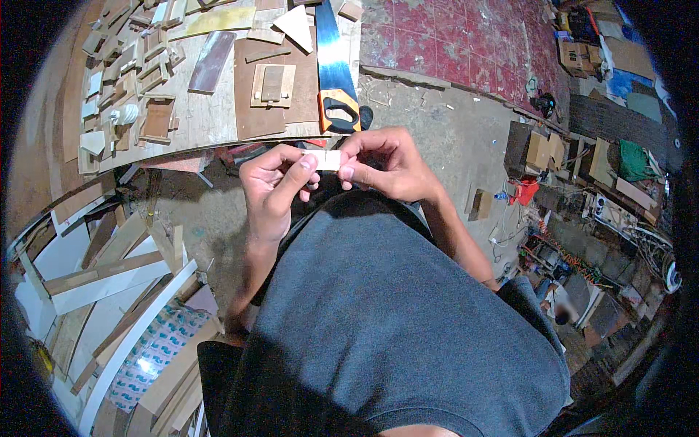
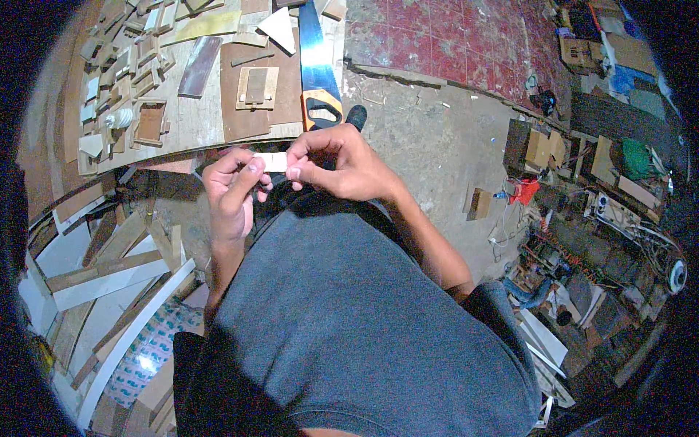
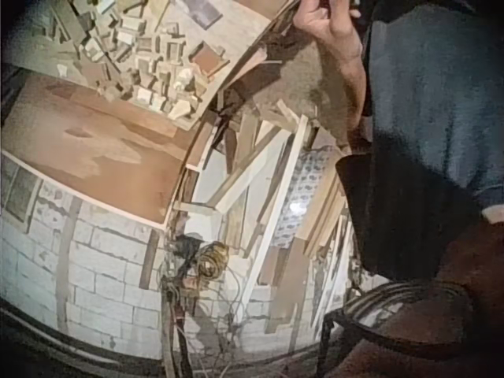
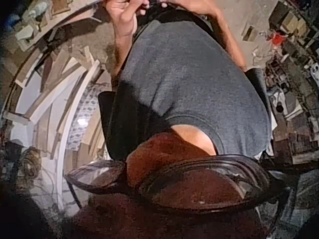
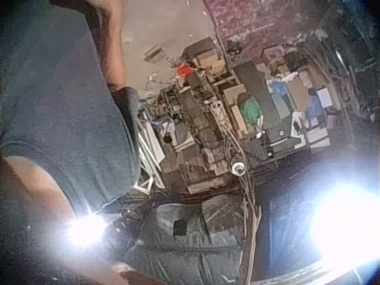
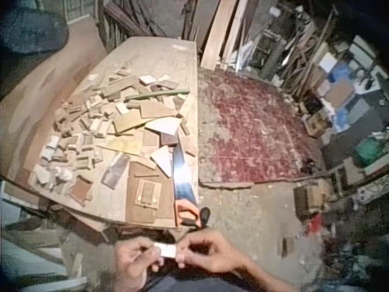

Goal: Using a handsaw to cut small wooden pieces in a workshop environment.

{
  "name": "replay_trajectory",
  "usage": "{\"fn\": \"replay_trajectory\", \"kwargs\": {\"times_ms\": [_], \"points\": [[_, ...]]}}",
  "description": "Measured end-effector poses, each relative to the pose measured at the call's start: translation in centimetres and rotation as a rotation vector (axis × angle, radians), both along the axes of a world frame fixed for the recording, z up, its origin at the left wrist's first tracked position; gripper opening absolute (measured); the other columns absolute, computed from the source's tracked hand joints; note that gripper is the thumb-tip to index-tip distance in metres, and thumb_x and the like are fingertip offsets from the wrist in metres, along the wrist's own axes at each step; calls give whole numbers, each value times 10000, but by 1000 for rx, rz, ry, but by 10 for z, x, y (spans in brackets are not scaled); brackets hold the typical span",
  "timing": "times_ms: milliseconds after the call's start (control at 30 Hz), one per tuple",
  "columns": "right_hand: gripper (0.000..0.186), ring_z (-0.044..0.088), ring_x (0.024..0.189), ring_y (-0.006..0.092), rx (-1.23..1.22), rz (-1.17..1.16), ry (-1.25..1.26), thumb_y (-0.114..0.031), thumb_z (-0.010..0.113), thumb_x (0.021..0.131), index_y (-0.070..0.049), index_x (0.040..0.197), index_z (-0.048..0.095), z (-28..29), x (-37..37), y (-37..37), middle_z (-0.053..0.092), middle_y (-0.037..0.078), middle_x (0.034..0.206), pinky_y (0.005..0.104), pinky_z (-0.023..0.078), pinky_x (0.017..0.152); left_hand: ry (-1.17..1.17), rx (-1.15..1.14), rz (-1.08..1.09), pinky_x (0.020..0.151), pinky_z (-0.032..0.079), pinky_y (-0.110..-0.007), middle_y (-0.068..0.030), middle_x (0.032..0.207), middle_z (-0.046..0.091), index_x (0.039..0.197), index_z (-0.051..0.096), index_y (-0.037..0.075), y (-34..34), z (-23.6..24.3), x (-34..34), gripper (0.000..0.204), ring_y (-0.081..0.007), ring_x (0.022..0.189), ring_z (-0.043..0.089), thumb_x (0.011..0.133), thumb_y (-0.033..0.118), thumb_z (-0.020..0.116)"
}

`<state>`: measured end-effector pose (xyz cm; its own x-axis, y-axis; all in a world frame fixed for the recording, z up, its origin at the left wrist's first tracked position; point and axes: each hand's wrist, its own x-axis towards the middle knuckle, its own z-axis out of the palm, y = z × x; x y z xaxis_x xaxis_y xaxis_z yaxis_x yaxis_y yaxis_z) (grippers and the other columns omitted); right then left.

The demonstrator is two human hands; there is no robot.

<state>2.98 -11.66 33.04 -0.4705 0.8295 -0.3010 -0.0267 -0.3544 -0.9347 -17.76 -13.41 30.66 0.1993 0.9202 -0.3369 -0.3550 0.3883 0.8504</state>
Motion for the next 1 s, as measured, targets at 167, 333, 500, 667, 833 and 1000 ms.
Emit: {"fn": "replay_trajectory", "kwargs": {"times_ms": [167,333,500,667,833,1000], "points": [[100,578,694,59,32,-9,-12,-83,684,883,6,849,655,-4,4,-6,644,16,760,227,452,608,-61,-67,-2,507,418,-183,-49,727,656,888,678,-17,-8,1,2,166,-53,609,567,917,146,666],[121,556,714,51,51,8,30,-92,669,860,11,807,636,-7,9,-11,629,-4,740,240,460,646,51,22,-38,509,419,-181,-48,729,657,897,681,-23,-14,4,4,154,-51,610,564,907,130,676],[134,435,641,33,148,1,-17,-52,630,783,-9,698,536,-12,1,-20,474,-52,644,240,362,567,41,6,-66,511,419,-174,-50,746,660,911,685,-28,-22,3,4,164,-44,611,559,909,136,677],[171,387,602,33,168,-55,-45,-58,620,737,-20,639,486,-21,-1,-28,420,-59,598,258,314,518,85,47,-88,510,409,-165,-49,755,659,926,684,-33,-28,6,5,160,-31,617,547,907,126,683],[225,373,529,64,277,-66,-207,-80,627,711,-10,604,442,-25,-5,-32,385,-8,532,292,305,478,355,320,-20,552,437,-185,-45,793,643,875,657,-45,-36,4,14,89,-53,698,576,873,40,684],[187,386,471,156,486,-146,-381,-70,555,760,17,623,463,-25,-5,-36,373,110,517,336,332,469,480,367,19,570,441,-179,-38,785,640,861,659,-43,-38,3,12,92,-46,709,573,865,40,697]]}}
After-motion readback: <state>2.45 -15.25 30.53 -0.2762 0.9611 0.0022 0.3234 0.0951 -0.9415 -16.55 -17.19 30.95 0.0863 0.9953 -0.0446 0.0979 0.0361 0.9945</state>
